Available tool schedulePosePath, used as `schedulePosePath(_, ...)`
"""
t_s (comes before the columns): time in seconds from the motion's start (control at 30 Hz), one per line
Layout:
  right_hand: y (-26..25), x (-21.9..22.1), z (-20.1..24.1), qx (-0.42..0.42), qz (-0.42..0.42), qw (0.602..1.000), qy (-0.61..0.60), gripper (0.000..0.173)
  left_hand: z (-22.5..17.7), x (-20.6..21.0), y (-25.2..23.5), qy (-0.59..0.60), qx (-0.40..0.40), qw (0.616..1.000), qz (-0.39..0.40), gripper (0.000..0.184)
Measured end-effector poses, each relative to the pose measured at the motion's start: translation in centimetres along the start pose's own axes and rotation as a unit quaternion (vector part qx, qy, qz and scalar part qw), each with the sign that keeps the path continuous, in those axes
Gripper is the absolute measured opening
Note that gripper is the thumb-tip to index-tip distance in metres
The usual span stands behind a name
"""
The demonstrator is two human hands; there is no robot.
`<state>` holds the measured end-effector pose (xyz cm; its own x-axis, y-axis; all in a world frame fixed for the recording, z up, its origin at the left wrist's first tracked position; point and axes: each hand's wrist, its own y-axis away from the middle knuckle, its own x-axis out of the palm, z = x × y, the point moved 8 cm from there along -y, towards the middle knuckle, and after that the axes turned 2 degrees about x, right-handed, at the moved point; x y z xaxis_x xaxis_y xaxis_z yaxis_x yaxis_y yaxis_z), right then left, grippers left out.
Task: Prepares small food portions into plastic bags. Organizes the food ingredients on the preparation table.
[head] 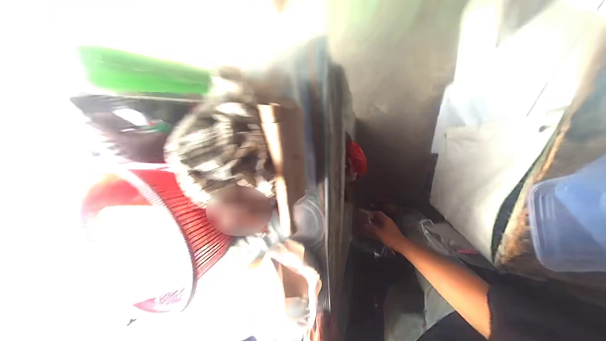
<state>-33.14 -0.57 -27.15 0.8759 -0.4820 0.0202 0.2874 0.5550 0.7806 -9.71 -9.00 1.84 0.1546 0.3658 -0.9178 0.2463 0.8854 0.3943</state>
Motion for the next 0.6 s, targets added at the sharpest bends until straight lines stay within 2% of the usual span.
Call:
schedulePosePath(0.03, 3.0, -0.3, 2.2, -0.005, 0.007, 0.999, 0.03, 0.057, 0.5, 0.4, 0.0, 0.0, -0.016, 0.999, 0.042, 0.036)
schedulePosePath(0.1, 9.4, -0.7, 4.8, -0.02, 0.023, 0.996, 0.088, 0.057, 2.9, 1.9, 1.3, 0.039, 0.033, 0.996, -0.069, 0.028)
schedulePosePath(0.17, 15.1, -0.6, 7.2, -0.056, 0.059, 0.988, 0.128, 0.054, 2.7, 2.0, 2.4, 0.121, -0.013, 0.992, -0.041, 0.032)
schedulePosePath(0.23, 21.0, 0.6, 9.6, -0.096, 0.123, 0.974, 0.162, 0.051, 1.6, 0.6, 5.8, 0.255, -0.048, 0.964, -0.059, 0.04)
schedulePosePath(0.27, 23.9, 1.5, 10.7, -0.121, 0.155, 0.964, 0.179, 0.049, 0.8, -0.2, 8.3, 0.345, -0.061, 0.935, -0.058, 0.038)
schedulePosePath(0.3, 26.3, 2.7, 11.8, -0.158, 0.177, 0.952, 0.194, 0.046, -0.2, -0.5, 10.5, 0.452, -0.073, 0.888, -0.04, 0.037)
schedulePosePath(0.33, 28.4, 3.9, 12.8, -0.197, 0.194, 0.938, 0.211, 0.044, -1.0, -0.3, 12.4, 0.566, -0.079, 0.82, -0.016, 0.04)
schedulePosePath(0.37, 30.5, 5.2, 13.4, -0.243, 0.205, 0.918, 0.236, 0.042, -1.5, 0.1, 14.3, 0.673, -0.081, 0.735, -0.001, 0.044)
schedulePosePath(0.4, 32.4, 6.4, 13.9, -0.307, 0.21, 0.89, 0.264, 0.038, -1.5, 0.4, 16.1, 0.752, -0.082, 0.654, -0.003, 0.047)
schedulePosePath(0.43, 34.2, 7.9, 14.4, -0.38, 0.215, 0.849, 0.296, 0.032, -0.8, 0.7, 17.7, 0.796, -0.081, 0.599, -0.019, 0.05)
schedulePosePath(0.47, 35.9, 9.4, 14.6, -0.448, 0.213, 0.803, 0.331, 0.026, 0.5, 0.9, 19.2, 0.816, -0.083, 0.57, -0.037, 0.053)
schedulePosePath(0.53, 39.4, 12.8, 14.9, -0.557, 0.208, 0.709, 0.38, 0.017, 3.2, 0.7, 22.4, 0.838, -0.078, 0.537, -0.061, 0.059)
schedulePosePath(0.6, 42.9, 16.5, 14.3, -0.645, 0.225, 0.614, 0.395, 0.015, 5.6, -0.1, 25.3, 0.884, -0.045, 0.458, -0.085, 0.062)
